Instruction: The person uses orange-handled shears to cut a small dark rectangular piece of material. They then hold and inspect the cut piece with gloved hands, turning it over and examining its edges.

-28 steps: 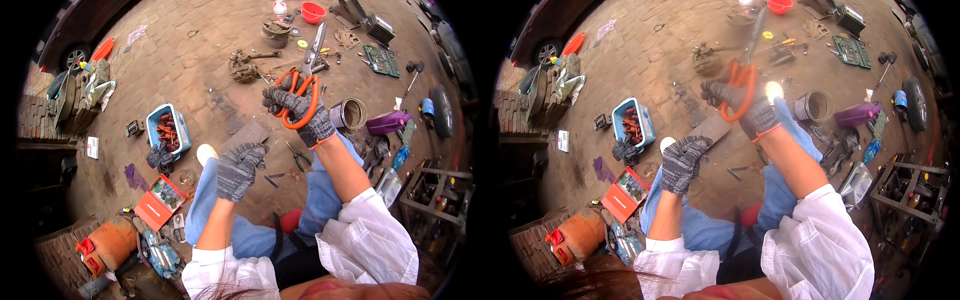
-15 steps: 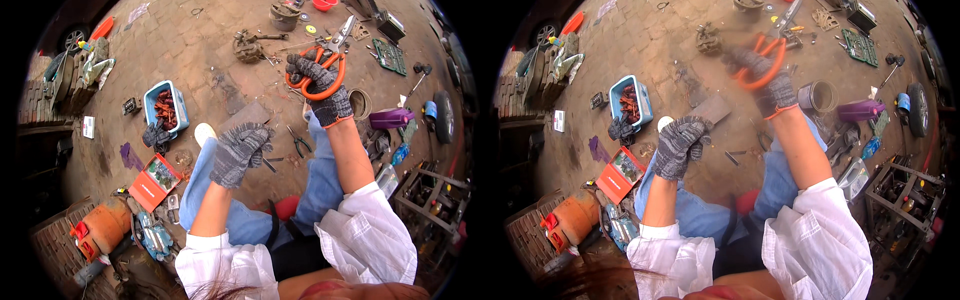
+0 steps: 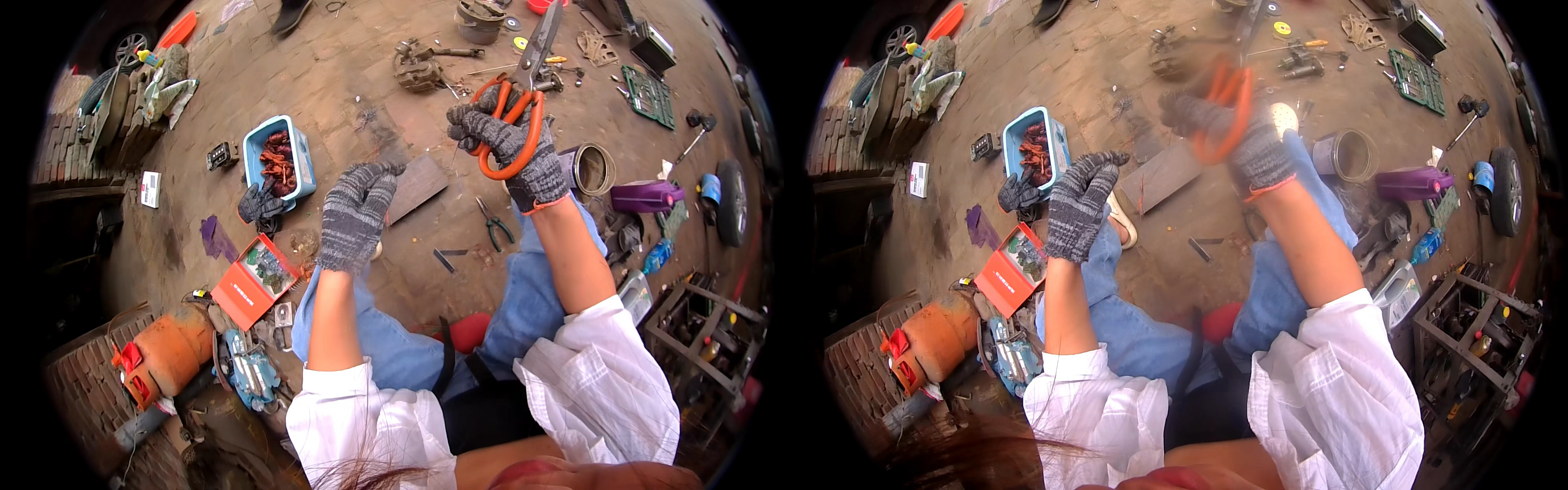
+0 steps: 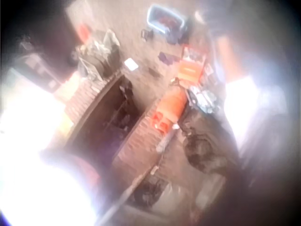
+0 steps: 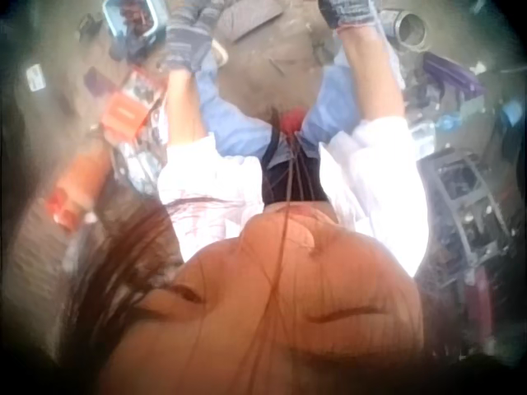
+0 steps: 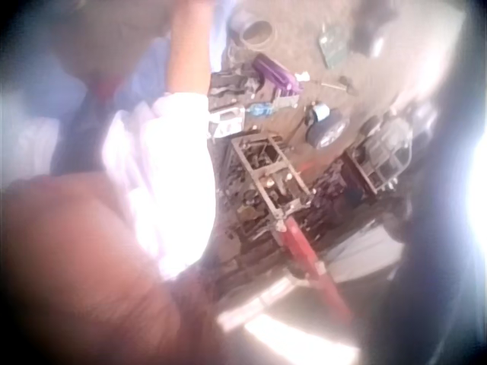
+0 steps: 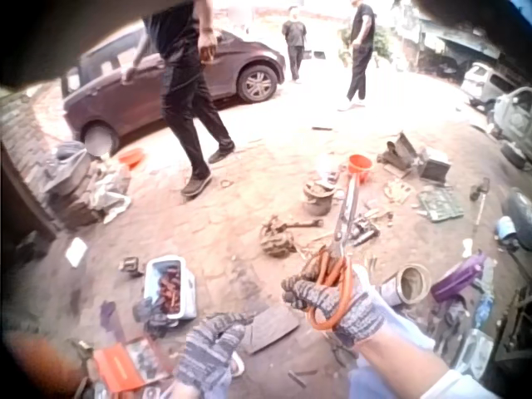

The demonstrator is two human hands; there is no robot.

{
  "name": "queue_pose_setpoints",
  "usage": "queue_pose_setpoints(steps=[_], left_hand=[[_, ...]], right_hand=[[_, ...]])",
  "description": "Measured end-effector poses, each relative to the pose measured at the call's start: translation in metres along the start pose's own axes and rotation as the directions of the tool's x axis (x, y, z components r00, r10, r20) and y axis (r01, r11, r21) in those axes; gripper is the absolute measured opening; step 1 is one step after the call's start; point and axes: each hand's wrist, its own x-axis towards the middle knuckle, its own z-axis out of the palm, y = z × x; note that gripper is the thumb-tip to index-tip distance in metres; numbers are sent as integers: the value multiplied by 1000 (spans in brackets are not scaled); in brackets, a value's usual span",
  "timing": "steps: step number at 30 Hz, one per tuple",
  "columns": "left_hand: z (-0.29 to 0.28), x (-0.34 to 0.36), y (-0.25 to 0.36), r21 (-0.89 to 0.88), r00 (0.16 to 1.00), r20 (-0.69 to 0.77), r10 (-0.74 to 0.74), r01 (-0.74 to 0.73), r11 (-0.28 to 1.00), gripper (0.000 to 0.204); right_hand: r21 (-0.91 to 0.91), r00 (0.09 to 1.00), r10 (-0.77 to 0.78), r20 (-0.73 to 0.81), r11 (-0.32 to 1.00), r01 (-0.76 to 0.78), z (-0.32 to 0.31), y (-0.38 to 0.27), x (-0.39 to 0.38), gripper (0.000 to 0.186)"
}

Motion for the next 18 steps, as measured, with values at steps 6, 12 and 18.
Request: queue_pose_setpoints(steps=[6,12,18], left_hand=[[28,2,7,29,997,-40,73,-72,997,17],[31,-2,0,-23,993,63,-96,98,995,12],[38,-9,-3,40,987,159,8,-15,999,4]], right_hand=[[-85,972,155,177,986,-142,7,-27,-10,32],[172,953,266,144,942,-289,18,-46,-9,19],[318,895,432,112,838,-444,16,-54,-4,21]])
